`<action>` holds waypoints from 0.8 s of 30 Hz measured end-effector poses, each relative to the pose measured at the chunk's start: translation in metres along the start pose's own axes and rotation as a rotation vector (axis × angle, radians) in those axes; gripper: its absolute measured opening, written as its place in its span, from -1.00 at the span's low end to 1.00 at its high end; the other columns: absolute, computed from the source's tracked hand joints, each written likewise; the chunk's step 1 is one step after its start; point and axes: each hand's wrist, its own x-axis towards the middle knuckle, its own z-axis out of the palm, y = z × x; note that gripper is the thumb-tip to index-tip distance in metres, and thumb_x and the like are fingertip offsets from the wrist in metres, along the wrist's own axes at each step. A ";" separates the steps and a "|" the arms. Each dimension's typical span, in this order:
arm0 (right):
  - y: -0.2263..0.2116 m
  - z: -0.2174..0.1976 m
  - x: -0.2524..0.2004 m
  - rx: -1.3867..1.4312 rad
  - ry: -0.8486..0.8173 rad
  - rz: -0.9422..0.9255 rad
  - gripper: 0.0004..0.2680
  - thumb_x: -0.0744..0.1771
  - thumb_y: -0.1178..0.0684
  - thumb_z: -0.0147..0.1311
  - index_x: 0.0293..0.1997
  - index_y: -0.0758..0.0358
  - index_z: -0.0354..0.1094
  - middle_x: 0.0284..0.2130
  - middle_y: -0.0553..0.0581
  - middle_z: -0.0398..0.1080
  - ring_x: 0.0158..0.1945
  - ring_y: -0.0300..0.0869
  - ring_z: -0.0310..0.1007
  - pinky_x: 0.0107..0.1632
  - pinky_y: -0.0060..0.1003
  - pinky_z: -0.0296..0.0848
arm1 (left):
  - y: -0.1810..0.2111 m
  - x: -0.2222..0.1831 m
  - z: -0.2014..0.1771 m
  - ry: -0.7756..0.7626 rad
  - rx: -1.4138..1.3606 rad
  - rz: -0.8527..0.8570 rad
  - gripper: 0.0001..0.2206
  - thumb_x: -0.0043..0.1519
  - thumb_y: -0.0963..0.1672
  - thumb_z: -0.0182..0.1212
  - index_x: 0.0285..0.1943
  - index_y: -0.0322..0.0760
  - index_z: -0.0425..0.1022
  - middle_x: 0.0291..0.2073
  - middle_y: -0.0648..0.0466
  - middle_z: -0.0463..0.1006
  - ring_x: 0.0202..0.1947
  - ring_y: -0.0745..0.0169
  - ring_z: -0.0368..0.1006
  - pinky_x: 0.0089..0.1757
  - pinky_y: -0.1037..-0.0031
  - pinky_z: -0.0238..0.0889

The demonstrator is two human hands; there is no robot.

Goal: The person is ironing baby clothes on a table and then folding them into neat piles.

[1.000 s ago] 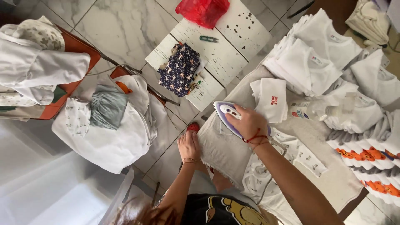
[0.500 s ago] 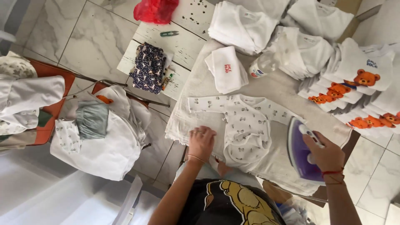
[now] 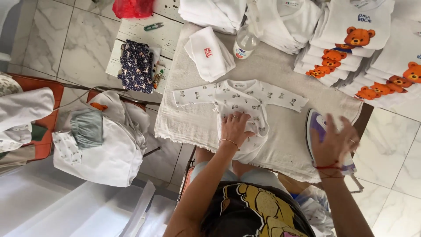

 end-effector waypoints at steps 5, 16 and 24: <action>-0.072 0.031 0.026 0.395 -0.115 -0.527 -0.78 0.20 0.29 -0.07 -0.17 0.10 0.34 -0.09 0.26 0.21 -0.05 0.04 0.22 -0.23 -0.08 0.33 | -0.004 0.001 0.009 0.089 0.012 0.045 -0.57 -0.23 0.00 0.36 -0.20 0.00 0.32 -0.27 0.05 0.42 -0.22 -0.06 0.29 -0.08 0.15 0.02; -0.024 0.040 0.011 0.511 -0.128 -0.422 -0.91 0.27 0.04 -0.04 -0.47 0.11 0.23 -0.20 -0.08 0.25 -0.06 -0.14 0.28 -0.17 -0.27 0.32 | -0.024 -0.001 0.038 0.135 -0.014 0.030 -0.55 -0.19 0.06 0.26 -0.12 0.17 0.24 -0.27 0.20 0.29 -0.16 0.19 0.24 -0.05 0.31 0.01; 0.174 0.052 -0.230 -0.222 -1.221 0.077 -0.78 0.28 -0.07 -0.29 -0.23 -0.08 0.38 -0.21 -0.04 0.43 -0.06 -0.22 0.42 0.02 -0.35 0.38 | -0.028 0.005 0.086 0.192 0.109 0.205 -0.86 -0.04 0.00 0.16 -0.39 0.08 0.33 -0.32 0.17 0.36 -0.12 0.21 0.25 -0.04 0.24 -0.02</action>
